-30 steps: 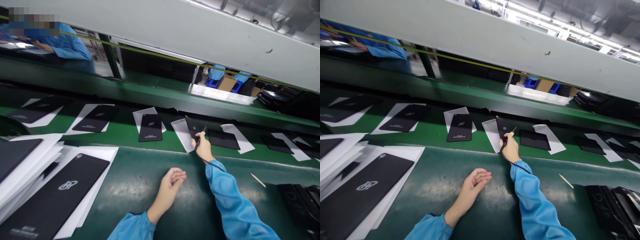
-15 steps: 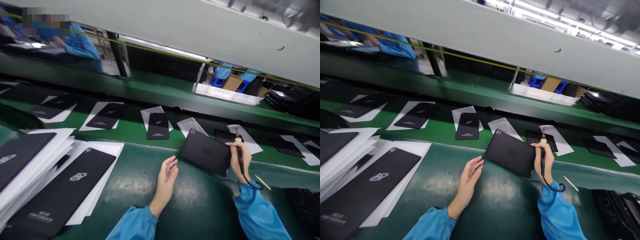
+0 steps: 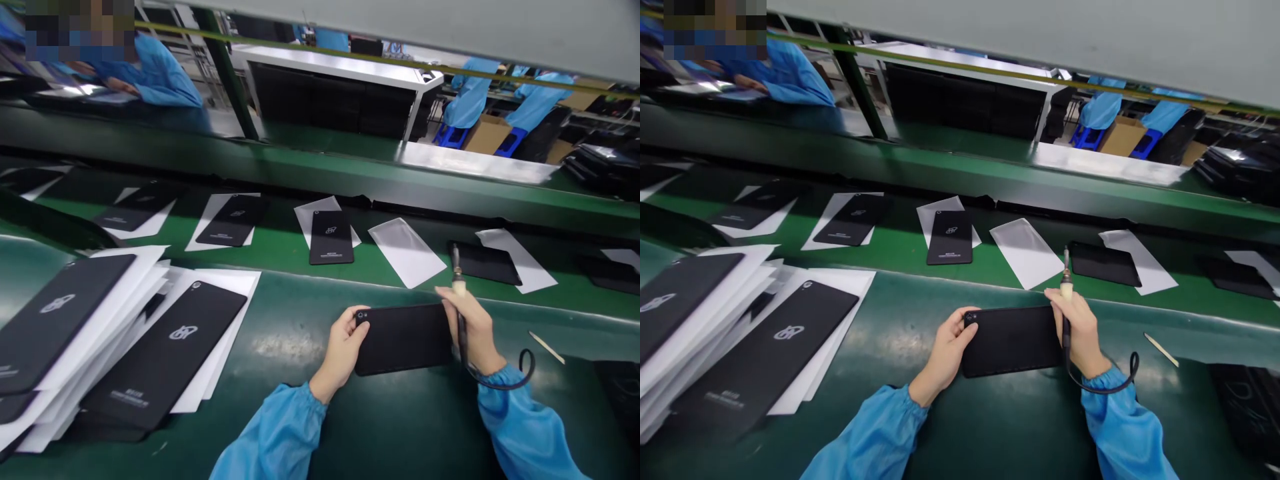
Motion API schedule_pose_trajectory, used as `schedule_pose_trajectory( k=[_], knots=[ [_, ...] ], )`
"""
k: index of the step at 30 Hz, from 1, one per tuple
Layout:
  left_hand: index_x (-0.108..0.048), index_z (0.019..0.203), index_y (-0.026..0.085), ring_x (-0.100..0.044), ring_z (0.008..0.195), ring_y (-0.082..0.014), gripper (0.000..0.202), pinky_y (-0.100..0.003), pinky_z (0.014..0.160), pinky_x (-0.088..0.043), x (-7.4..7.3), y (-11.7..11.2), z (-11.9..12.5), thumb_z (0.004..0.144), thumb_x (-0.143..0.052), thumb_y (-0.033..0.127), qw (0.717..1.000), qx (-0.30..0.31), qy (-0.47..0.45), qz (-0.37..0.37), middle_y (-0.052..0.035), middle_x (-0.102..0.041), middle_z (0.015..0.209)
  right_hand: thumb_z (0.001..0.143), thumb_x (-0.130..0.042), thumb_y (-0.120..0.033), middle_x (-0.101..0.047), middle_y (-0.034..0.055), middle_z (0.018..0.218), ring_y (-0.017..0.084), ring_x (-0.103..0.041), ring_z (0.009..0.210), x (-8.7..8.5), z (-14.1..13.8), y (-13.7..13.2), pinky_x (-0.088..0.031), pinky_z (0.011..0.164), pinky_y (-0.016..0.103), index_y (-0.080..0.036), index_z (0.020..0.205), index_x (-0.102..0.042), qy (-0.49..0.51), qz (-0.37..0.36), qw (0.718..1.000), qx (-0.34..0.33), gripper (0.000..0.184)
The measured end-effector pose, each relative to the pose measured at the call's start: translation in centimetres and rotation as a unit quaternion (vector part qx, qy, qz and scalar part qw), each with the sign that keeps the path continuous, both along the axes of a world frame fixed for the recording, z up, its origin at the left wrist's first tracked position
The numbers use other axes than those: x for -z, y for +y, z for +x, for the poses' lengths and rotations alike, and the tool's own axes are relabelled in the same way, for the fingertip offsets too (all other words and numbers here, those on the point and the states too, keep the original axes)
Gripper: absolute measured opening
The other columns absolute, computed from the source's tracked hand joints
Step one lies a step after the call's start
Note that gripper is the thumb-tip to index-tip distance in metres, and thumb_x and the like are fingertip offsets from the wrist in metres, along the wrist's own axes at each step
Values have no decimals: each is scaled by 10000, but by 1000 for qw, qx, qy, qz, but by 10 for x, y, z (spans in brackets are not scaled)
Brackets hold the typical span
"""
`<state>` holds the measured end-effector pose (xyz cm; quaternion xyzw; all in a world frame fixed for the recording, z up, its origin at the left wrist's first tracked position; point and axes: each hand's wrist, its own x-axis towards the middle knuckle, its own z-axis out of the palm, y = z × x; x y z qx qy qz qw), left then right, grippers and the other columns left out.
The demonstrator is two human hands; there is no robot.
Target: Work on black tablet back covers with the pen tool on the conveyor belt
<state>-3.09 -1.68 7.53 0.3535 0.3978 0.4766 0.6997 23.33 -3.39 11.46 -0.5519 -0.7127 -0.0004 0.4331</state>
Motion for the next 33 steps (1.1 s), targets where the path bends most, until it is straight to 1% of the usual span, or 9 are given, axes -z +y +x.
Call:
schedule_pose_trajectory(
  k=[2, 5, 11, 14, 16, 18, 22, 26, 33],
  knots=[
    [-651, 1019, 183, -677, 808, -173, 311, -251, 737, -492, 0, -1, 1, 776, -781, 329, 1000, -1, -5, -15, -33, -734, 886, 950, -607, -169, -752, 69, 1075, 248, -716, 981, -6, 0, -6, -557, 903, 402, -249, 1244, -689, -11, 27, 1000, 4, 315],
    [-592, 988, 198, -669, 710, -155, 331, -250, 682, -498, -2, -2, 2, 767, -792, 344, 999, 6, -36, -40, -8, -717, 816, 966, -603, -200, -765, 35, 899, 200, -723, 776, -12, -6, -18, -584, 773, 361, -254, 1330, -644, 57, 25, 998, -26, 370],
    [-578, 999, 192, -705, 769, -177, 375, -276, 748, -527, -6, -4, 3, 733, -815, 308, 995, 15, -77, -55, -22, -734, 840, 1032, -494, -305, -736, 32, 767, 148, -622, 529, -11, -33, -33, -505, 500, 290, -204, 1361, -581, 284, -62, 956, -37, 355],
    [-581, 981, 185, -704, 749, -173, 339, -262, 716, -523, -6, -4, 4, 748, -796, 305, 996, 14, -69, -55, -25, -733, 823, 1035, -497, -325, -727, 34, 732, 136, -595, 488, -11, -38, -39, -465, 445, 264, -200, 1289, -633, 319, -86, 942, -62, 315],
    [-571, 970, 187, -692, 703, -157, 319, -246, 674, -514, -6, -4, 5, 762, -782, 304, 997, 14, -61, -54, -16, -728, 802, 1025, -514, -386, -732, 51, 745, 155, -627, 534, -11, -38, -43, -500, 475, 279, -199, 1220, -695, 282, -90, 950, -99, 325],
    [-552, 965, 196, -673, 657, -140, 307, -234, 639, -505, -7, -5, 5, 775, -769, 301, 997, 16, -57, -51, -1, -720, 782, 1007, -544, -396, -747, 74, 820, 198, -689, 670, -11, -40, -44, -567, 594, 327, -209, 1138, -745, 225, -87, 962, -129, 305],
    [-507, 958, 213, -644, 613, -117, 310, -215, 604, -491, -9, -6, 6, 782, -754, 275, 997, 15, -62, -45, 21, -708, 757, 933, -637, -186, -757, 66, 951, 232, -718, 897, -10, -49, -43, -588, 799, 358, -241, 1077, -754, 171, -81, 973, -131, 193],
    [-491, 962, 216, -635, 600, -110, 323, -202, 582, -477, -10, -6, 7, 778, -752, 262, 997, 15, -63, -48, 25, -701, 748, 894, -650, -89, -743, 59, 982, 213, -718, 898, -5, -57, -41, -588, 790, 327, -243, 1093, -733, 179, -97, 965, -163, 266],
    [-493, 967, 220, -642, 611, -115, 364, -206, 587, -477, -8, -6, 6, 759, -782, 293, 997, 9, -58, -55, 26, -692, 758, 899, -643, -86, -740, 65, 1013, 213, -718, 934, 3, -58, -39, -594, 807, 324, -240, 1105, -734, 175, -112, 964, -168, 272]
  ],
)
